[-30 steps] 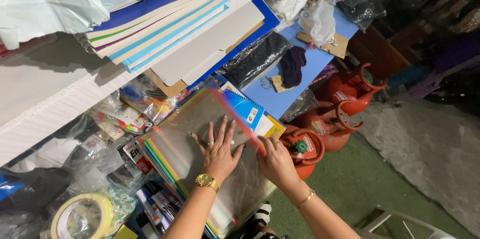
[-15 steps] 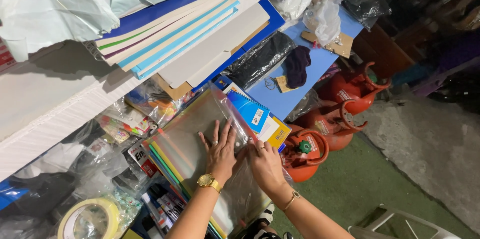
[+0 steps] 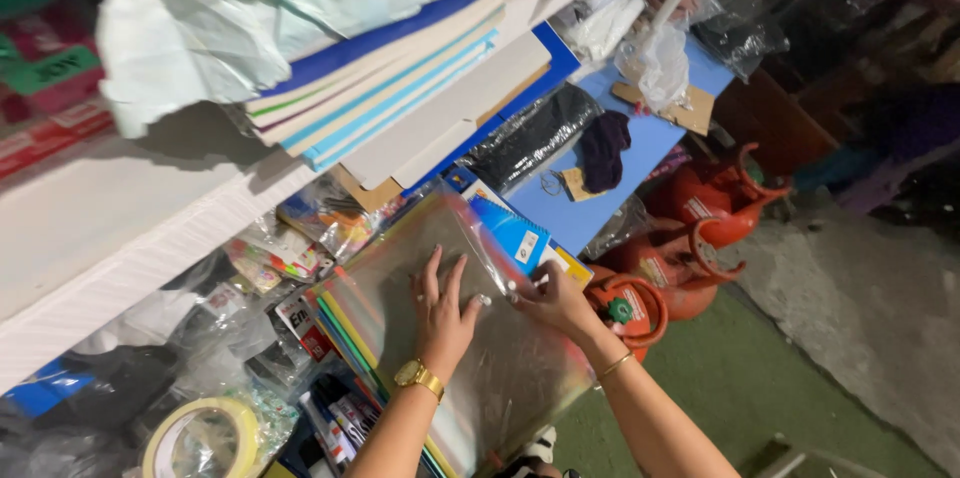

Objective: The person is organizing and sorting through a stack of plastic document folders and school supplies.

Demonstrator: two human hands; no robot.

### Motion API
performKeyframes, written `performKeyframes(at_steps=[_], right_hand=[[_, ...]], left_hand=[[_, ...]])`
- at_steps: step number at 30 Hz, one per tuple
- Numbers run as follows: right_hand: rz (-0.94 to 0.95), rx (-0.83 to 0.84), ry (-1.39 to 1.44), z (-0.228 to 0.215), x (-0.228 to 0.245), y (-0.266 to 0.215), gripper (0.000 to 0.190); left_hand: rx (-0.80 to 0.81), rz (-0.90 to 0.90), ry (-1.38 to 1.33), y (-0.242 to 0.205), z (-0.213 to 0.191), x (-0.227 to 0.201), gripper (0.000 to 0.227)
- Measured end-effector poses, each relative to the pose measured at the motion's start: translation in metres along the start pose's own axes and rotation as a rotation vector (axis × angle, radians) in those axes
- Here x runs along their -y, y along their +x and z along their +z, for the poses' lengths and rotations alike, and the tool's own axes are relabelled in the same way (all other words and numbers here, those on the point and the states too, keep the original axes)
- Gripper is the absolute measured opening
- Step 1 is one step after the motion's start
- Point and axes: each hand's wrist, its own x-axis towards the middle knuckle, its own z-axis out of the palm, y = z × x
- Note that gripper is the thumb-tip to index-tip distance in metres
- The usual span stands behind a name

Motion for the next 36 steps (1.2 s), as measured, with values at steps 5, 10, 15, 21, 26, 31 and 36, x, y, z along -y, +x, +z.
performKeyframes(at_steps=[5, 10, 15, 21, 26, 31, 36], right_hand=[[0.242, 0.624, 0.013, 0.003, -0.005, 0.009, 0.034], [-0.116, 0.598, 0.053, -0.001, 0.022, -0.017, 0.027], [-0.407, 0.633, 0.111, -0.061, 0.132, -0.058, 0.014], [-0.657, 0.704, -0.060, -0.084, 0.156, -0.076, 0.015], [-0.919, 0.883, -0.225, -0.104, 0.163, -0.074, 0.022], [-1.118, 0.947, -0.122, -0.099, 0.160, -0.060, 0.027], [-0.991, 0.916, -0.137, -0.085, 0.196, -0.058, 0.022]], left_hand=[[-0.043, -0.112, -0.115, -0.002, -0.012, -0.007, 0.081], [-0.193, -0.170, -0.190, -0.018, -0.035, -0.017, 0.073], [-0.584, -0.136, -0.006, -0.059, -0.087, -0.026, 0.071], [-0.885, -0.790, -0.645, -0.136, -0.049, 0.023, 0.067], [-0.961, -1.283, -1.732, -0.198, 0.046, 0.030, 0.082], [-0.841, -0.637, -1.961, -0.232, 0.033, 0.001, 0.078], [-1.171, -0.720, -1.528, -0.298, 0.011, 0.050, 0.066]])
